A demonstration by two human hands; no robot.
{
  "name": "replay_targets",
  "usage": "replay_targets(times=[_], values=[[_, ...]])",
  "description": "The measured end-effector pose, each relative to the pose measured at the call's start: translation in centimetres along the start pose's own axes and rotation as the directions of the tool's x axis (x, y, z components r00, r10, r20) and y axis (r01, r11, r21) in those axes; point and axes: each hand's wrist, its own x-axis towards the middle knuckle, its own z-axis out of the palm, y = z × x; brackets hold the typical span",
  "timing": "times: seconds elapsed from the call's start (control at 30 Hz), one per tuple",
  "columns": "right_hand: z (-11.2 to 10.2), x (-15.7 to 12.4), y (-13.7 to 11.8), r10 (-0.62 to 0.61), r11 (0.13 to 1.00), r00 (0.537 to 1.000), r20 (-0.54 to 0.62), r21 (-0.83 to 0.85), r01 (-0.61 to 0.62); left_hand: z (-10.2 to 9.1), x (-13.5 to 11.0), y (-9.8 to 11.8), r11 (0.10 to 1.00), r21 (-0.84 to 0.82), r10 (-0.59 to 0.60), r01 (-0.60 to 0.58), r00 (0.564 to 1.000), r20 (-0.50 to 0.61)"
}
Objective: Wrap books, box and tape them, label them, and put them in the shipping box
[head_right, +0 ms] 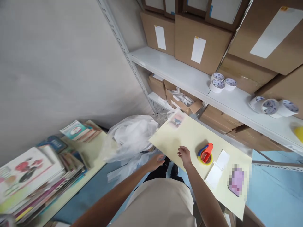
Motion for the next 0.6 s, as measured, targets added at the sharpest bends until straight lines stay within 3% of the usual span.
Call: replay_targets(times=[0.13, 0.23, 0.37, 0.6], values=[[-0.5, -1.5, 1.2, 0.04, 0.998, 0.998, 0.043, -0.04, -0.038, 0.7, -3.6, -1.6, 0.994, -0.015, -0.109, 0.109, 0.994, -0.008], [0.5, -2.7, 2.6, 0.088, 0.993, 0.989, 0.121, -0.09, -0.077, 0.6, -5.6, -2.6, 0.98, -0.044, -0.196, 0.194, 0.979, -0.051], [3.0, -4.0, 3.7, 0.12, 0.986, 0.971, 0.206, -0.138, -0.092, -0.2, -7.9, -3.6, 0.971, -0.088, -0.235, 0.224, 0.962, -0.139], [9.3, -5.5, 4.5, 0.086, 0.968, 0.917, 0.388, -0.252, 0.016, -2.1, -13.0, -6.3, 0.958, -0.211, -0.252, 0.192, 0.915, -0.315]])
